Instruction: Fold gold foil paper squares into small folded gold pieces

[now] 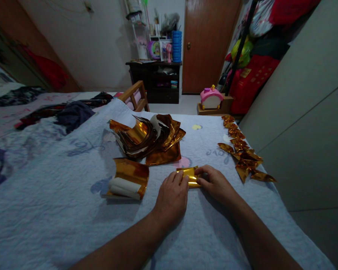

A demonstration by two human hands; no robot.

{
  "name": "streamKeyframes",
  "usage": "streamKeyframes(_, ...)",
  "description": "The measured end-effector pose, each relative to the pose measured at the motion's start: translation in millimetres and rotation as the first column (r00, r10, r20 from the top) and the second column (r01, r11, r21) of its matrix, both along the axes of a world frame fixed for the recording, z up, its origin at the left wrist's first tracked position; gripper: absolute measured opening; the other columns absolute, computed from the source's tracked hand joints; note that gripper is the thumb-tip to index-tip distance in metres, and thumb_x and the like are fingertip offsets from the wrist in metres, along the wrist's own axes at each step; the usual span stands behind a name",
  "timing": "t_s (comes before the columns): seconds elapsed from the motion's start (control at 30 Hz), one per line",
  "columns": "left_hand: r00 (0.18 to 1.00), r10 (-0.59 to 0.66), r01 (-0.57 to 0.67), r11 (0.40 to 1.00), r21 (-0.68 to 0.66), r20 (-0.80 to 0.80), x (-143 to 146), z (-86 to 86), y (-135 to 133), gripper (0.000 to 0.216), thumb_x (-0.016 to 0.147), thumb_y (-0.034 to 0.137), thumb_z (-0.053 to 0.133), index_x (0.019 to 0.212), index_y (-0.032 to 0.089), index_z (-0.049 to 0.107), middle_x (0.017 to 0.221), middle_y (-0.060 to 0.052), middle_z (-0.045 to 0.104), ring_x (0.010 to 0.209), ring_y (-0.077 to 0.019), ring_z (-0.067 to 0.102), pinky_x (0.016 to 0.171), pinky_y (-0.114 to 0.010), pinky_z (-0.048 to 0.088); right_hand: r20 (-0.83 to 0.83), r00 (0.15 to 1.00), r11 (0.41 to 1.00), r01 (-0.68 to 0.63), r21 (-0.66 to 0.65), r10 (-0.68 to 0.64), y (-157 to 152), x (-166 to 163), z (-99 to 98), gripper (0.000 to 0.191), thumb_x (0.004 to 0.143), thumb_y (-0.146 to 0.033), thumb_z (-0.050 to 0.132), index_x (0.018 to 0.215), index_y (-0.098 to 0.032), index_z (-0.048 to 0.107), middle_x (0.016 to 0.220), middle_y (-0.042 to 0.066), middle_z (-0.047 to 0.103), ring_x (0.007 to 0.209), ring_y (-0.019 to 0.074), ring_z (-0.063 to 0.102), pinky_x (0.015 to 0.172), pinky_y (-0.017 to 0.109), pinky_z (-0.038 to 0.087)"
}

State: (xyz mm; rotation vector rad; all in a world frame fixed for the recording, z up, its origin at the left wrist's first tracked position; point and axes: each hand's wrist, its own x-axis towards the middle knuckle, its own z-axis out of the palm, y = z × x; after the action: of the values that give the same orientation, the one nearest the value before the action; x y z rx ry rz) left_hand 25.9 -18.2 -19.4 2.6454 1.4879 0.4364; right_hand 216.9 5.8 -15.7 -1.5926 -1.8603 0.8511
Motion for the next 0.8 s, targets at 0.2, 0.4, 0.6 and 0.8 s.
streamKeyframes(0.2,1.0,0.005,-0.005,1.0,-0.025,0.0,0.5,4.1,-0.6,0.025,0.097,0.016,0.052,0.119,0.014,0.063,0.127,-0.014,0.064,0.112,-0.0286,0.057,0.096,-0.046,0.053,-0.003,1.0,1.0,0.003,0.009,-0.003,0.4,0.2,-0.9,0.02,0.081,-0.011,0.063,0.099,-0.02,0.069,0.101,0.006,0.071,0.092,0.0207,0.064,0.086,0.035,0.049)
streamKeyframes(0.4,1.0,0.01,-0.012,0.998,-0.055,-0.028,1.6,6.1,-0.1,0.024,0.097,0.016,0.051,0.118,0.014,0.063,0.126,-0.012,0.064,0.107,-0.0284,0.057,0.093,-0.046,0.053,0.009,1.0,1.0,0.004,0.001,-0.004,-0.2,-0.1,2.4,0.022,0.08,-0.01,0.062,0.099,-0.019,0.069,0.101,0.006,0.071,0.091,0.0195,0.064,0.085,0.033,0.049)
streamKeyframes(0.6,0.999,0.01,-0.013,0.998,-0.066,-0.048,1.5,8.0,-0.7,0.023,0.098,0.016,0.05,0.117,0.016,0.063,0.124,-0.011,0.064,0.103,-0.0275,0.057,0.09,-0.044,0.054,0.006,1.0,1.0,0.013,0.015,-0.013,-0.4,-0.7,1.8,0.023,0.079,-0.01,0.062,0.098,-0.019,0.07,0.098,0.004,0.071,0.087,0.0185,0.064,0.081,0.031,0.049)
streamKeyframes(0.8,0.999,0.006,-0.008,0.999,-0.044,-0.052,0.5,5.1,-1.1,0.027,0.098,0.016,0.05,0.122,0.016,0.062,0.134,-0.013,0.061,0.106,-0.0284,0.057,0.091,-0.046,0.053,0.012,1.0,1.0,0.002,0.009,-0.002,-0.2,-0.2,2.6,0.022,0.08,-0.011,0.062,0.099,-0.019,0.07,0.099,0.005,0.071,0.087,0.0188,0.064,0.081,0.032,0.048)
